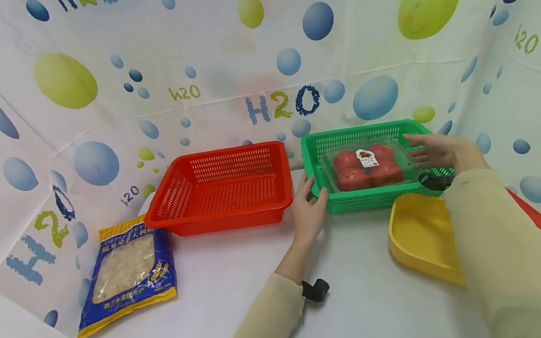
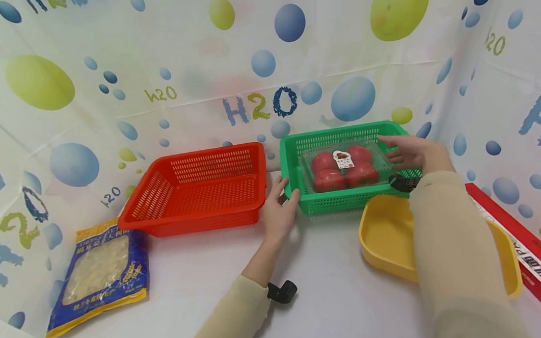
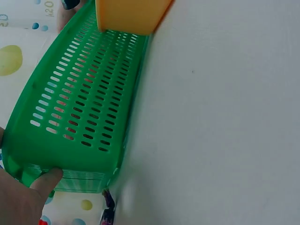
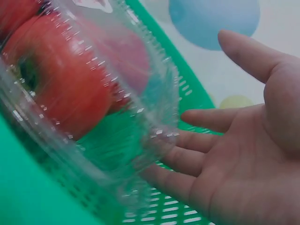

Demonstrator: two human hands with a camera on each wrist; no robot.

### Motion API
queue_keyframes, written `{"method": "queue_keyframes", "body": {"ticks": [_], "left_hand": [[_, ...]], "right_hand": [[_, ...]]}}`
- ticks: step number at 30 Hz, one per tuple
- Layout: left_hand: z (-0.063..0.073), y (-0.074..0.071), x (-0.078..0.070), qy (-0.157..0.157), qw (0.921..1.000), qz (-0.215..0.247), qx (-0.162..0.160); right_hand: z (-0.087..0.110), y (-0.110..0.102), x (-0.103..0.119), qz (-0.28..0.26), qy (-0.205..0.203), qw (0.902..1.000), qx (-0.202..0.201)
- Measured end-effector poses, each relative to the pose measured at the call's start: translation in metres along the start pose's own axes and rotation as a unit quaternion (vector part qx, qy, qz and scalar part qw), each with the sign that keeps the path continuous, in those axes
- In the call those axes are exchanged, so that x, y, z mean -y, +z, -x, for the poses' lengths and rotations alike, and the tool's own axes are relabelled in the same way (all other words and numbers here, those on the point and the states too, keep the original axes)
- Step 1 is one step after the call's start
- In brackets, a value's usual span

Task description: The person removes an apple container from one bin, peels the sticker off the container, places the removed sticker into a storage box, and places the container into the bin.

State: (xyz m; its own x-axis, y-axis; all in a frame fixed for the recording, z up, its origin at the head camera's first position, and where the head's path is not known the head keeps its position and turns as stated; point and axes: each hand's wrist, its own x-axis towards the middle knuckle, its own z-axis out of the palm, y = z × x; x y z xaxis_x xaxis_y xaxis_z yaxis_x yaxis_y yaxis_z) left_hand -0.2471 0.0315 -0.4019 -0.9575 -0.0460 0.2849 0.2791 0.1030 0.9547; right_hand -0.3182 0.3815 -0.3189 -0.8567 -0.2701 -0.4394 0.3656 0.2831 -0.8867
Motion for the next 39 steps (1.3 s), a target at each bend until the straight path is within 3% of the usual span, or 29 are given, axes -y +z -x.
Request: {"method": "queue_keyframes", "body": {"ticks": [6,14,17,20,24,32,39], "left_hand": [[0.001,0.001,0.001,-0.007,0.9995,0.029,-0.014],[-0.001,-0.002,0.004,-0.026,0.9985,0.048,0.008],[0.0,-0.003,0.003,-0.031,0.9986,0.042,0.012],[0.002,-0.002,0.001,-0.036,0.9985,0.04,0.011],[0.002,-0.001,-0.001,-0.043,0.998,0.045,0.004],[-0.001,-0.001,-0.003,-0.049,0.9977,0.048,0.0],[0.0,-0.005,-0.006,-0.083,0.9947,0.057,0.018]], "right_hand": [[-0.006,0.004,-0.008,-0.008,0.037,0.9993,-0.001],[-0.015,-0.003,-0.013,0.011,0.046,0.9989,-0.001],[-0.014,-0.003,-0.015,-0.009,0.048,0.9987,-0.017],[-0.011,0.0,-0.015,-0.062,0.048,0.9968,-0.017],[-0.009,0.006,-0.012,-0.134,0.045,0.9898,0.017],[-0.011,0.013,-0.008,-0.129,0.021,0.9907,0.036],[-0.006,0.014,-0.003,-0.161,0.012,0.9869,0.01]]}}
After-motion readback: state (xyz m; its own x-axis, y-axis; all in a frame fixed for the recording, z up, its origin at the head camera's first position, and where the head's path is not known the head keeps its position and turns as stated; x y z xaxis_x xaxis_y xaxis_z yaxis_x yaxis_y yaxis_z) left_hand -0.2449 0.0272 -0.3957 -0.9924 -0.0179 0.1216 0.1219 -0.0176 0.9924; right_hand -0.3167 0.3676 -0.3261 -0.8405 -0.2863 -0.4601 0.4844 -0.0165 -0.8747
